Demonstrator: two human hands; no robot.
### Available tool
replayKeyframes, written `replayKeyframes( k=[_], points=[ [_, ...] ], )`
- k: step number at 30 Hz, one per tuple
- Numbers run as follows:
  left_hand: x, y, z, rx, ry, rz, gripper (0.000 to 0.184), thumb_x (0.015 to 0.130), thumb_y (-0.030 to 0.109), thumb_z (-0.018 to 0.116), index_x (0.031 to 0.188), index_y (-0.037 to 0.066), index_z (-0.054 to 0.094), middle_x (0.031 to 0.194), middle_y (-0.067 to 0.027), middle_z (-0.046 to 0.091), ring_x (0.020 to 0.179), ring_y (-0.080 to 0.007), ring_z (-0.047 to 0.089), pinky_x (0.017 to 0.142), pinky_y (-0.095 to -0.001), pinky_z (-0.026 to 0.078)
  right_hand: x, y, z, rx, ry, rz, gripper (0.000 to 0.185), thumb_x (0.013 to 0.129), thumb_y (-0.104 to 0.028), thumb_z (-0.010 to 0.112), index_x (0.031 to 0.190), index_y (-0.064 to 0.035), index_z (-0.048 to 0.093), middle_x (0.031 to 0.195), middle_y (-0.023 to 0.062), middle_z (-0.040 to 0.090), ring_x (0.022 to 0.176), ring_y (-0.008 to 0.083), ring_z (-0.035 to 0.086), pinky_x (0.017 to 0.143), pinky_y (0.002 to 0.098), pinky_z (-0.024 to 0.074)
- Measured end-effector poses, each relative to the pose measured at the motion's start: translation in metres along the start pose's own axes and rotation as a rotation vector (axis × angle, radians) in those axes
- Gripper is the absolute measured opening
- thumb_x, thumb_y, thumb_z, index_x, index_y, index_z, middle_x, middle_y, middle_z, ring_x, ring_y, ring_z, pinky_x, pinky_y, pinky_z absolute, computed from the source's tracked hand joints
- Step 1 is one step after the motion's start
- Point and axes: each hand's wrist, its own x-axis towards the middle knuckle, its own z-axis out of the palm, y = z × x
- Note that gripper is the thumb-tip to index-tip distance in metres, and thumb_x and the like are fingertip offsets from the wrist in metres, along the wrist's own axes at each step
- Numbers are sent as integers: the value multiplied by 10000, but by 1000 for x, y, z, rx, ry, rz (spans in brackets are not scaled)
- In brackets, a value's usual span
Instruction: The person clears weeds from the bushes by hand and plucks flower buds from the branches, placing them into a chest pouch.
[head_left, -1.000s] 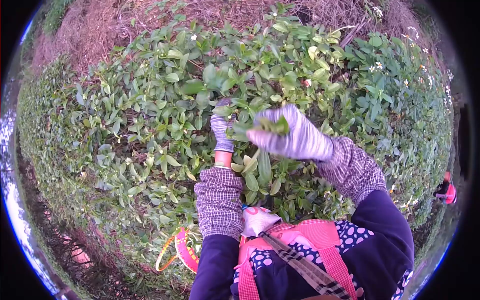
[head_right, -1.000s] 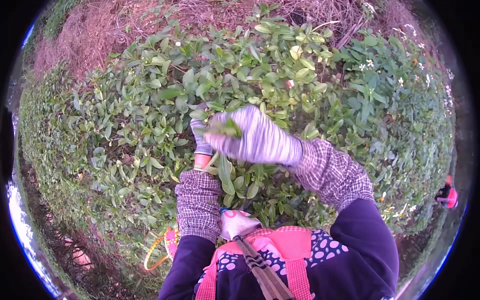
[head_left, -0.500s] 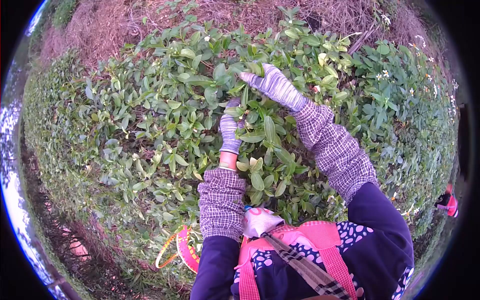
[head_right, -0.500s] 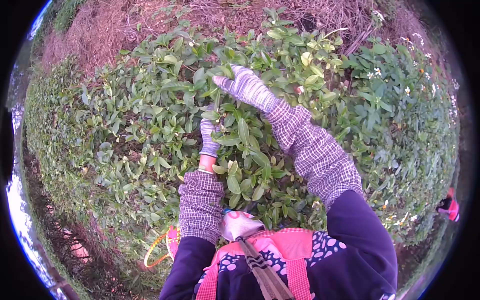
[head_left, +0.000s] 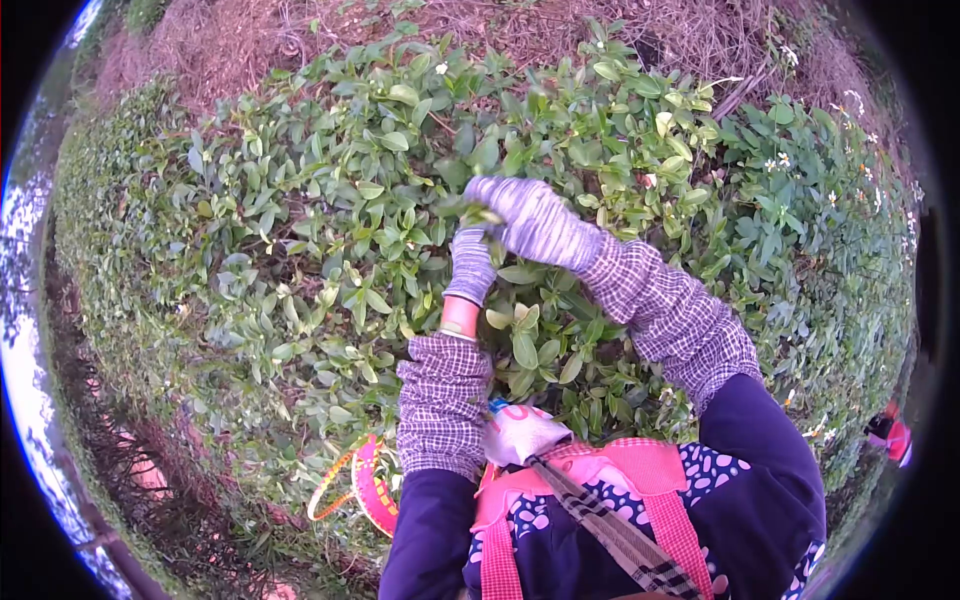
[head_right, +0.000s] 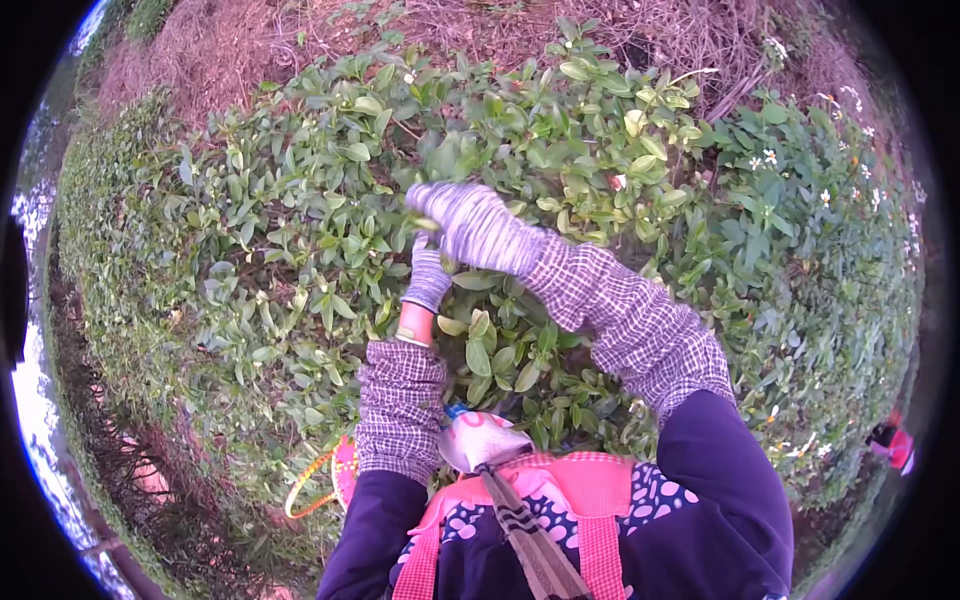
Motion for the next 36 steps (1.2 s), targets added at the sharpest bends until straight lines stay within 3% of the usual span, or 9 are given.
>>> replayKeyframes(
  k=[2,3,9,11,16,23,29,31,36],
  points=[
    [-37,44,7,1407,-142,399,267,795,147,518,1024,9,518,954,-181,575,849,-293,572,755,-352,454,-13,8,0,138,115,129,250,748,-134,630,948,-30,521,789,128,592,729,263,602,648,326,482],
    [-40,40,-14,1222,-201,825,293,789,168,543,1021,-10,528,944,-210,562,868,-329,554,768,-365,444,-19,6,-8,90,142,177,292,752,-157,634,979,-8,526,824,146,596,761,259,605,647,324,490],
    [-130,96,-90,976,-90,571,270,823,103,539,1080,18,546,1016,-119,583,892,-178,557,767,-273,444,-48,-30,-23,38,109,243,303,772,-191,628,969,13,520,809,148,606,724,240,618,629,300,491],
    [-158,110,-115,897,-9,523,262,839,95,522,1089,16,544,1014,-87,587,901,-148,546,787,-252,434,-51,-56,-24,422,30,387,259,778,-178,624,932,-1,515,749,121,600,687,198,617,597,299,485],
    [-217,136,-156,826,219,401,258,853,93,511,1089,-9,535,1020,-94,585,941,-151,544,849,-262,417,-42,-131,14,472,-243,97,170,768,-108,624,890,-51,520,685,57,550,544,143,557,475,263,442],
    [-254,146,-155,728,259,499,270,854,121,519,1087,-16,532,1014,-99,586,941,-166,546,862,-281,411,-78,-216,134,364,-811,-252,398,735,-293,598,1034,-65,469,817,138,573,747,289,584,621,427,456],
    [-260,128,-168,949,291,523,223,847,84,507,1042,-9,562,993,-90,601,912,-158,551,835,-274,410,-56,-200,88,136,-753,-249,335,764,-262,574,999,-28,521,849,123,580,784,268,579,631,382,481],
    [-259,114,-177,943,296,514,222,846,87,510,1039,-8,564,985,-92,603,906,-155,551,831,-276,412,-49,-160,52,101,-256,-291,225,765,-191,579,917,-25,563,798,116,582,701,274,581,596,339,484],
    [-248,91,-179,1136,271,531,215,838,93,520,1029,6,568,949,-112,609,870,-157,562,786,-279,429,-35,-76,3,-213,76,91,175,782,-207,585,845,-44,598,699,111,575,636,256,573,578,340,470]
  ],
)
